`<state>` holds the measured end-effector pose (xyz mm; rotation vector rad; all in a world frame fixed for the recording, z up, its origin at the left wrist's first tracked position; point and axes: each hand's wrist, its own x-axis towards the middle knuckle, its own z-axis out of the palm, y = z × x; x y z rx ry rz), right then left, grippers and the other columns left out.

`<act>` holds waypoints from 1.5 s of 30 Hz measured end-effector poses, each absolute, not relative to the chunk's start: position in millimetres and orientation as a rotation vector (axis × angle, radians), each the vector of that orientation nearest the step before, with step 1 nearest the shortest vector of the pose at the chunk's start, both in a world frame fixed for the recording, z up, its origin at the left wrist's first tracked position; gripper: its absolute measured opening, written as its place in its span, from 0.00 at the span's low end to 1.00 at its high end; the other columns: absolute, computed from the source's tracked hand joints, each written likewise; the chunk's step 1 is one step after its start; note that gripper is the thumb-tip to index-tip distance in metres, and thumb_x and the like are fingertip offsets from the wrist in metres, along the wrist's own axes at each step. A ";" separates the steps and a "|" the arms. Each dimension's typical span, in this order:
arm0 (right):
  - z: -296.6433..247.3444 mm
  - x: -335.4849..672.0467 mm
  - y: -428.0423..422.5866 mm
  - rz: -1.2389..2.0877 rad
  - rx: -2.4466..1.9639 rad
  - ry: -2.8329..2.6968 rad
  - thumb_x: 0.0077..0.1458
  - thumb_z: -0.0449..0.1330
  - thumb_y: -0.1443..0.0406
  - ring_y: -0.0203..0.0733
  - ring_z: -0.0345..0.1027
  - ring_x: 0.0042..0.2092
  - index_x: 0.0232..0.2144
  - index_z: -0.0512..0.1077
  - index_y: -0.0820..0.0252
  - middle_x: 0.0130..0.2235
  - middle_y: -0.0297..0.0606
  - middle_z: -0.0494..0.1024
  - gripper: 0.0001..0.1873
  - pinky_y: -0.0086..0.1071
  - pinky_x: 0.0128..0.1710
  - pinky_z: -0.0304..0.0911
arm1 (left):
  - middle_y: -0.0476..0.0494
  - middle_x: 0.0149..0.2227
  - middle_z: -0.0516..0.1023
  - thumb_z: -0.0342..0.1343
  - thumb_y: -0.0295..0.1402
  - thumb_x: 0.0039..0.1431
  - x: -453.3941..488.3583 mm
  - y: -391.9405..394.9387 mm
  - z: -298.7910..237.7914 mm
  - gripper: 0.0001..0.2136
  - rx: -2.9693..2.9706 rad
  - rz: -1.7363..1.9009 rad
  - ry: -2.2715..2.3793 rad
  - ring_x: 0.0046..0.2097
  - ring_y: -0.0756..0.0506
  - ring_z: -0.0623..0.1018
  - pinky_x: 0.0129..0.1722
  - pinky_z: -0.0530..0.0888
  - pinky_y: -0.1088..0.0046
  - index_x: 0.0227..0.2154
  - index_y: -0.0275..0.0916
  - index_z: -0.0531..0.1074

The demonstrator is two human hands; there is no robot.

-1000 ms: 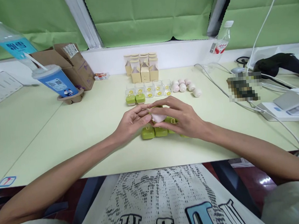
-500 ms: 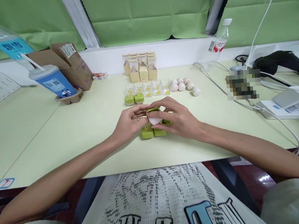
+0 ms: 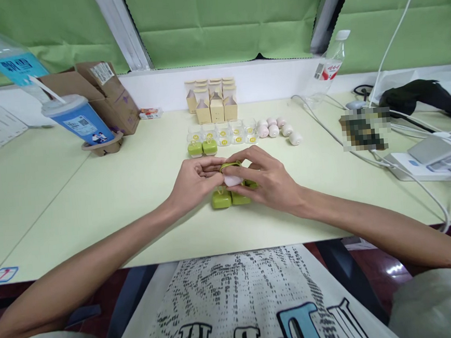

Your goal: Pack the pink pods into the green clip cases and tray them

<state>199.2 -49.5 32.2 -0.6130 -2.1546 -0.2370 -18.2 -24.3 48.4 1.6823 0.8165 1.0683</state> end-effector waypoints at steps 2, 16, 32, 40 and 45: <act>31.7 198.3 -50.1 -0.251 -0.611 -2.150 0.70 0.67 0.63 0.49 0.74 0.50 0.52 0.79 0.57 0.51 0.48 0.80 0.11 0.43 0.43 0.80 | 0.42 0.40 0.90 0.66 0.30 0.49 -18.0 -24.3 48.5 0.15 1.676 1.066 0.816 0.43 0.40 0.89 0.43 0.87 0.64 0.41 0.38 0.88; 30.9 202.4 -44.9 -0.229 -0.585 -2.194 0.73 0.64 0.61 0.50 0.75 0.54 0.55 0.78 0.54 0.53 0.48 0.79 0.12 0.48 0.49 0.79 | 0.42 0.38 0.90 0.67 0.28 0.49 -21.7 -23.9 51.1 0.16 1.676 1.011 0.838 0.41 0.41 0.89 0.40 0.87 0.66 0.42 0.38 0.88; 28.8 212.1 -35.4 -0.196 -0.674 -2.149 0.71 0.66 0.65 0.54 0.75 0.64 0.68 0.71 0.50 0.64 0.50 0.78 0.27 0.56 0.60 0.79 | 0.39 0.50 0.89 0.82 0.38 0.47 -29.5 -11.5 40.0 0.27 1.657 1.065 0.724 0.49 0.41 0.88 0.55 0.86 0.60 0.52 0.43 0.87; 22.8 212.6 -34.7 -0.324 -0.428 -2.040 0.69 0.65 0.72 0.53 0.79 0.63 0.70 0.71 0.46 0.58 0.42 0.85 0.31 0.56 0.59 0.82 | 0.40 0.45 0.90 0.82 0.43 0.46 -28.3 -18.0 42.3 0.25 1.663 1.118 0.756 0.46 0.40 0.88 0.51 0.87 0.57 0.48 0.42 0.88; 32.3 209.1 -42.1 -0.331 -0.468 -1.998 0.68 0.65 0.73 0.50 0.82 0.57 0.68 0.71 0.40 0.55 0.40 0.85 0.32 0.51 0.53 0.84 | 0.40 0.51 0.88 0.82 0.43 0.48 -28.9 -19.9 41.9 0.27 1.700 1.163 0.639 0.48 0.42 0.87 0.54 0.85 0.61 0.51 0.44 0.86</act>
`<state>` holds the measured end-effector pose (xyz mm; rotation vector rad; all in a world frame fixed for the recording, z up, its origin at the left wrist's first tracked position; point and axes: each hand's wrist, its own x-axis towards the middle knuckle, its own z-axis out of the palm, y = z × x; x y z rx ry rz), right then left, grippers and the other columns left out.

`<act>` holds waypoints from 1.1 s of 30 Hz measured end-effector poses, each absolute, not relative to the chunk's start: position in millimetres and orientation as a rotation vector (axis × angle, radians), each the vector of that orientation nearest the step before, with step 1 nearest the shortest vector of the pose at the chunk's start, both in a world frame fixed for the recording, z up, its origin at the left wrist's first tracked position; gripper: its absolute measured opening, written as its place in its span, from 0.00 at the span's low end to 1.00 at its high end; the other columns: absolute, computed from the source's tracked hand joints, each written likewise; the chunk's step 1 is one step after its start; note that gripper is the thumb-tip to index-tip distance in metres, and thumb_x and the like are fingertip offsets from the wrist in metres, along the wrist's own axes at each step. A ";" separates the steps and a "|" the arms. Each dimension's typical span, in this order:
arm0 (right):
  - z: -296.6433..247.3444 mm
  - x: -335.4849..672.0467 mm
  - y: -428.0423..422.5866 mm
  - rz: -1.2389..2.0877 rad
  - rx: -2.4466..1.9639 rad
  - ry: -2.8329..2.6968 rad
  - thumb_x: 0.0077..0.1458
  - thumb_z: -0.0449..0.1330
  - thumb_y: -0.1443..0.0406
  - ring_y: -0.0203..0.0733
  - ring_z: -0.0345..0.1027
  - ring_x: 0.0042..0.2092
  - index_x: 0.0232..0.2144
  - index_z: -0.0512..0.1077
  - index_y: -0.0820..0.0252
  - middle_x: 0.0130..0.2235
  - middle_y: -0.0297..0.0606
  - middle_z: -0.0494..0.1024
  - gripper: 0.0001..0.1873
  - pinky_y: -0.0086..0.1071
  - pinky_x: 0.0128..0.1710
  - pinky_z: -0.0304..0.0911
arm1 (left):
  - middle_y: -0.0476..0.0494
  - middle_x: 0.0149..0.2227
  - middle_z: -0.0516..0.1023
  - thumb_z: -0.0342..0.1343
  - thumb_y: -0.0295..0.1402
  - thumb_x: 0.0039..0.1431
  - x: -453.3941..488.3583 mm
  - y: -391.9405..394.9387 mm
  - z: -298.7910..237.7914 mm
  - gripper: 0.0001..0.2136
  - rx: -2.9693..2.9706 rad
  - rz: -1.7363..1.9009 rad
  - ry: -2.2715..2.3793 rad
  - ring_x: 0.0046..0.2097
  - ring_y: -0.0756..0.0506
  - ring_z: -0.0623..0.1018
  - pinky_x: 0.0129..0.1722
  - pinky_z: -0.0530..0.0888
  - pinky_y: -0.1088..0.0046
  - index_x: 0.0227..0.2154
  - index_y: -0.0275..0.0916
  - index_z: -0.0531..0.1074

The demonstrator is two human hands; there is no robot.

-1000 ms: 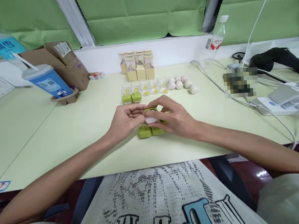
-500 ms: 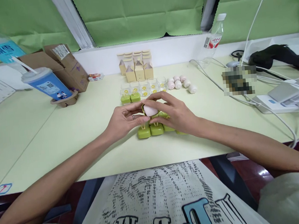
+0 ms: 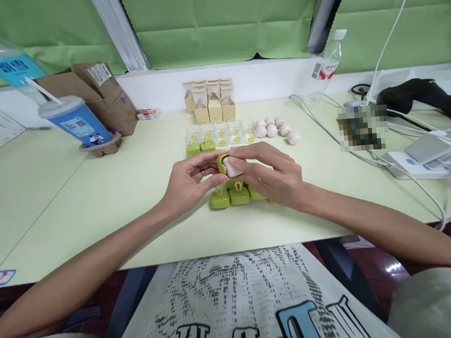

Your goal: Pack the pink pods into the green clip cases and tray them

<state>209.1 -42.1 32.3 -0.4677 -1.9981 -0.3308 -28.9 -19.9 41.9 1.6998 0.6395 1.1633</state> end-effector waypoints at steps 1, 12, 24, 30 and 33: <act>34.6 208.5 -43.5 -0.325 -0.494 -2.008 0.69 0.65 0.72 0.50 0.82 0.55 0.68 0.71 0.41 0.55 0.41 0.84 0.31 0.50 0.52 0.83 | 0.40 0.51 0.88 0.82 0.42 0.48 -29.0 -19.3 40.6 0.27 1.704 1.172 0.619 0.49 0.43 0.86 0.54 0.84 0.62 0.52 0.44 0.86; 42.8 213.1 -44.0 0.027 -0.522 -2.077 0.70 0.68 0.61 0.44 0.79 0.49 0.59 0.80 0.50 0.51 0.43 0.82 0.17 0.42 0.46 0.79 | 0.41 0.48 0.89 0.78 0.41 0.54 -32.8 -16.4 35.3 0.22 2.067 1.244 0.683 0.43 0.44 0.83 0.47 0.82 0.63 0.52 0.48 0.86; 49.7 218.1 -36.5 0.436 -0.532 -2.085 0.65 0.71 0.48 0.46 0.77 0.56 0.66 0.77 0.46 0.57 0.42 0.84 0.31 0.40 0.49 0.78 | 0.41 0.45 0.89 0.77 0.42 0.56 -27.8 -18.0 31.3 0.22 2.177 1.327 0.532 0.42 0.45 0.85 0.43 0.85 0.67 0.53 0.44 0.86; 47.1 219.3 -36.5 0.574 -0.565 -2.066 0.72 0.66 0.55 0.44 0.80 0.56 0.64 0.79 0.43 0.56 0.38 0.86 0.21 0.42 0.55 0.77 | 0.42 0.46 0.89 0.74 0.44 0.61 -32.2 -10.4 27.4 0.19 2.210 1.345 0.559 0.42 0.45 0.86 0.46 0.86 0.64 0.53 0.46 0.86; 46.4 219.1 -36.9 0.677 -0.649 -1.947 0.74 0.63 0.56 0.43 0.82 0.51 0.56 0.85 0.47 0.50 0.37 0.88 0.15 0.42 0.54 0.77 | 0.42 0.48 0.89 0.74 0.42 0.62 -31.6 -12.6 27.4 0.16 2.284 1.292 0.543 0.46 0.44 0.86 0.49 0.84 0.64 0.52 0.47 0.86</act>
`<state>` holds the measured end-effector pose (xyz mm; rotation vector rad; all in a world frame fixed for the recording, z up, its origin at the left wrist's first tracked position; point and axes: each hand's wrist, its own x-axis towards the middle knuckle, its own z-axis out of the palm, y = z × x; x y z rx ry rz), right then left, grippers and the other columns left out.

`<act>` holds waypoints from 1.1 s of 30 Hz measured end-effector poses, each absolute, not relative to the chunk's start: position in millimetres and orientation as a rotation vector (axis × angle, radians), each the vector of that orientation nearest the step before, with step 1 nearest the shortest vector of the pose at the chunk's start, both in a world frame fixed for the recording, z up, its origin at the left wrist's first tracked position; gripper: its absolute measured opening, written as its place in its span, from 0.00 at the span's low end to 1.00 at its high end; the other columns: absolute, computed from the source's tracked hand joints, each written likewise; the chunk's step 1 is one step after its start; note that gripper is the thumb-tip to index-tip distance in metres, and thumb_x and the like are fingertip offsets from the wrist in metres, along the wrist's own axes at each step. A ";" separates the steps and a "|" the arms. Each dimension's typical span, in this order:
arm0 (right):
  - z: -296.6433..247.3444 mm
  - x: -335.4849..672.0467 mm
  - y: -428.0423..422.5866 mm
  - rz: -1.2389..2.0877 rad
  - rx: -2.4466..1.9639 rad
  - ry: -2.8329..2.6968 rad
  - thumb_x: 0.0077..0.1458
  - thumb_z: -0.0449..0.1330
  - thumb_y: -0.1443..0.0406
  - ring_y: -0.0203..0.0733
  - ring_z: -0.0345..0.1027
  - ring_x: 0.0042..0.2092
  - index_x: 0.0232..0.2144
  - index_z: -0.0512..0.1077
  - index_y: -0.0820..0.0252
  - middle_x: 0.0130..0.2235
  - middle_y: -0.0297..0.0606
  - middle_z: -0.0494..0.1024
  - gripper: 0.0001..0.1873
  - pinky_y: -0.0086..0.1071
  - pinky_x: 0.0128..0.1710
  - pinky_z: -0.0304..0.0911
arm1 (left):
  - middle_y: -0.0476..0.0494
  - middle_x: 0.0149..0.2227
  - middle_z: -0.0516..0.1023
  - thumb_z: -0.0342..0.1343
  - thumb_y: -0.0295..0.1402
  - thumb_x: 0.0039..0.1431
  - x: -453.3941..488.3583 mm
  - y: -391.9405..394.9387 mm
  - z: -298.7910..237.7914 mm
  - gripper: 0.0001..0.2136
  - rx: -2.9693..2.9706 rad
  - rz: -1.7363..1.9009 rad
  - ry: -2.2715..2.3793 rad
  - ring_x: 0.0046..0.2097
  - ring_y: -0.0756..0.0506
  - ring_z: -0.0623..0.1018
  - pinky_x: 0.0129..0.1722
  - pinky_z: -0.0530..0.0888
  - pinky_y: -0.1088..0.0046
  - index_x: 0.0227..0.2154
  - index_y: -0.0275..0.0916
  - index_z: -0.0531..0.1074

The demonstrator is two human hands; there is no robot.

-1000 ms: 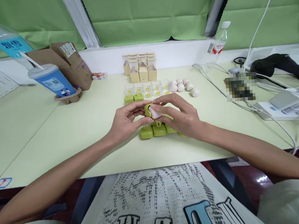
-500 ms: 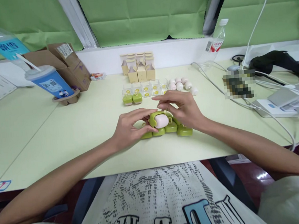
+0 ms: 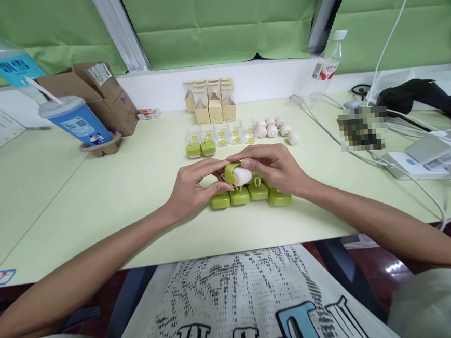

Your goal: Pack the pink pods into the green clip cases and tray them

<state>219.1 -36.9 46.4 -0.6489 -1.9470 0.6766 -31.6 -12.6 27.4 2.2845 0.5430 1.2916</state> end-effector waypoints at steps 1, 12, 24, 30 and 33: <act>46.2 218.7 -37.4 0.724 -0.678 -1.905 0.74 0.62 0.55 0.43 0.83 0.51 0.54 0.85 0.48 0.50 0.38 0.89 0.15 0.41 0.54 0.77 | 0.42 0.48 0.89 0.74 0.42 0.62 -31.3 -13.3 27.4 0.17 2.291 1.282 0.542 0.46 0.44 0.86 0.49 0.84 0.64 0.52 0.47 0.86; 46.6 220.2 -36.8 1.054 -0.751 -1.731 0.67 0.70 0.51 0.41 0.81 0.43 0.46 0.88 0.51 0.43 0.38 0.88 0.15 0.36 0.43 0.81 | 0.43 0.42 0.89 0.80 0.41 0.52 -27.2 -12.6 25.1 0.20 1.921 1.283 0.576 0.41 0.45 0.85 0.45 0.84 0.65 0.48 0.44 0.87; 51.9 213.9 -45.9 1.310 -0.524 -1.701 0.69 0.69 0.59 0.41 0.81 0.48 0.57 0.81 0.46 0.57 0.36 0.81 0.16 0.42 0.47 0.85 | 0.46 0.33 0.88 0.77 0.42 0.56 -29.8 -15.5 36.8 0.10 1.788 1.270 0.647 0.31 0.47 0.86 0.36 0.87 0.66 0.37 0.43 0.88; 52.7 217.7 -42.9 1.318 -0.464 -1.689 0.70 0.67 0.59 0.38 0.81 0.46 0.55 0.81 0.51 0.54 0.37 0.81 0.13 0.34 0.44 0.82 | 0.46 0.33 0.86 0.75 0.38 0.60 -32.8 -7.9 42.7 0.09 1.926 1.319 0.560 0.32 0.50 0.83 0.35 0.83 0.71 0.36 0.40 0.83; 47.6 213.8 -38.1 1.370 -0.429 -1.720 0.70 0.67 0.56 0.39 0.80 0.48 0.58 0.79 0.51 0.55 0.38 0.81 0.17 0.33 0.43 0.81 | 0.46 0.34 0.85 0.74 0.41 0.61 -32.5 -7.6 40.9 0.12 1.904 1.354 0.565 0.36 0.48 0.84 0.38 0.84 0.70 0.35 0.40 0.80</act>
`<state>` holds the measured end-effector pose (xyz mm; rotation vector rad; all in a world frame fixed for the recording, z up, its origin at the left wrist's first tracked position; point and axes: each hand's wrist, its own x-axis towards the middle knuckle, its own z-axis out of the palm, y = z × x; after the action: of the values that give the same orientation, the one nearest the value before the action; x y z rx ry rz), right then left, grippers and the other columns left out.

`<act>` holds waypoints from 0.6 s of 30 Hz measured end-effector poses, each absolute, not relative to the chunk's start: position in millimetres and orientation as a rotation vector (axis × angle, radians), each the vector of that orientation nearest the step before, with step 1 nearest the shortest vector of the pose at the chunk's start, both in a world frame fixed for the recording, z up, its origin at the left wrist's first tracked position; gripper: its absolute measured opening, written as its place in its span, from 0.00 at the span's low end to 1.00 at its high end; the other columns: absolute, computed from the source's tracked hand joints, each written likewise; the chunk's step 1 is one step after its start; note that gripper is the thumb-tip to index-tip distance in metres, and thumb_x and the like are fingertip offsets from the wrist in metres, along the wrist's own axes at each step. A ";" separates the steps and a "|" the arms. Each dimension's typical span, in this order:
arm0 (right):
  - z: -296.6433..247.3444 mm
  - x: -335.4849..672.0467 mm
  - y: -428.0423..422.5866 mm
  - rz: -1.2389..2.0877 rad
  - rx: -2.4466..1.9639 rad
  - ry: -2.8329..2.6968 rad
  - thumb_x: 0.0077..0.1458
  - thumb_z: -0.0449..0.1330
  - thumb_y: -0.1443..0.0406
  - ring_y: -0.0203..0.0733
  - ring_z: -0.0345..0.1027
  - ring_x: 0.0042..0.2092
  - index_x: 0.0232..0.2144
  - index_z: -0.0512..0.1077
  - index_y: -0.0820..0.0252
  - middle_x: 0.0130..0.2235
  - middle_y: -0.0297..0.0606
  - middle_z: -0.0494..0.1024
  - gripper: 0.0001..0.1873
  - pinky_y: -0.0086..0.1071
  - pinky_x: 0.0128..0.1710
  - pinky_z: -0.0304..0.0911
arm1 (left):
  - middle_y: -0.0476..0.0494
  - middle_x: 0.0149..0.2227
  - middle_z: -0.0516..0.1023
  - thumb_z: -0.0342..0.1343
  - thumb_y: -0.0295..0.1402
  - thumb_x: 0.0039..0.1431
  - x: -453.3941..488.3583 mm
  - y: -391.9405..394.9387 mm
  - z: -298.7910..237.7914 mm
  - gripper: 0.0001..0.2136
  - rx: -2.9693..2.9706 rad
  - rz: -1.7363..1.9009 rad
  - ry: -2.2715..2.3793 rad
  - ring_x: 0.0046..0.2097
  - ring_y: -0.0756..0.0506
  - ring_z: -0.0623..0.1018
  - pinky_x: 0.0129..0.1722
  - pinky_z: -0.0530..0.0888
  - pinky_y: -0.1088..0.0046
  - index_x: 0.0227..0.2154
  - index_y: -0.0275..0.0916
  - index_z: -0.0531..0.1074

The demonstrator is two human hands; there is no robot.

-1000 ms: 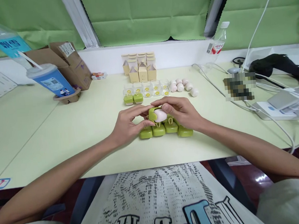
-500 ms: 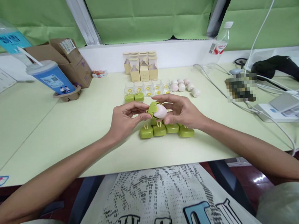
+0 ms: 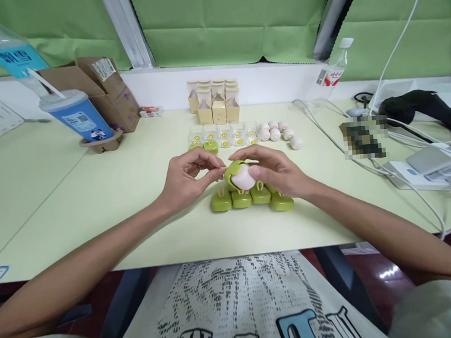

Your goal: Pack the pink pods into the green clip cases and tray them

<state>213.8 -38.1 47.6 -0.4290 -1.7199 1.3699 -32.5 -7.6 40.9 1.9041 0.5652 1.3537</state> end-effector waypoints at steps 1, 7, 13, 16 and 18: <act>46.1 212.2 -36.9 1.407 -0.424 -1.729 0.70 0.67 0.55 0.40 0.80 0.49 0.59 0.78 0.51 0.56 0.39 0.81 0.18 0.34 0.44 0.81 | 0.45 0.35 0.85 0.74 0.43 0.61 -32.1 -8.4 39.8 0.14 1.898 1.364 0.592 0.37 0.48 0.84 0.39 0.84 0.69 0.35 0.40 0.79; 48.7 211.2 -37.8 1.594 -0.432 -1.795 0.69 0.69 0.57 0.46 0.80 0.53 0.61 0.74 0.51 0.56 0.43 0.82 0.21 0.39 0.47 0.81 | 0.43 0.36 0.85 0.73 0.49 0.61 -28.9 -16.6 37.3 0.18 1.883 1.426 0.662 0.40 0.45 0.85 0.43 0.85 0.66 0.35 0.40 0.77; 57.6 219.0 -25.9 1.352 -0.535 -1.815 0.62 0.74 0.56 0.39 0.80 0.41 0.56 0.74 0.51 0.50 0.39 0.81 0.24 0.30 0.33 0.77 | 0.43 0.41 0.84 0.67 0.44 0.68 -48.9 7.6 41.3 0.12 2.106 1.462 0.792 0.40 0.47 0.83 0.43 0.82 0.68 0.42 0.40 0.80; 63.2 222.7 -3.7 0.988 -0.767 -1.855 0.56 0.78 0.52 0.43 0.80 0.44 0.53 0.77 0.53 0.53 0.40 0.81 0.27 0.37 0.42 0.79 | 0.42 0.46 0.80 0.67 0.44 0.66 -72.1 41.1 33.0 0.12 2.271 1.525 1.011 0.40 0.48 0.80 0.38 0.79 0.71 0.43 0.41 0.80; 61.8 224.0 14.9 0.771 -0.867 -1.907 0.57 0.77 0.49 0.46 0.79 0.46 0.53 0.79 0.53 0.56 0.42 0.81 0.27 0.42 0.48 0.79 | 0.42 0.48 0.77 0.69 0.43 0.64 -85.1 62.8 22.0 0.14 2.292 1.492 1.098 0.40 0.49 0.78 0.36 0.78 0.72 0.46 0.41 0.81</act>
<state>224.0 14.9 61.8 -0.8674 -1.9068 0.7709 -85.1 62.8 22.0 2.2916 1.0985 1.4915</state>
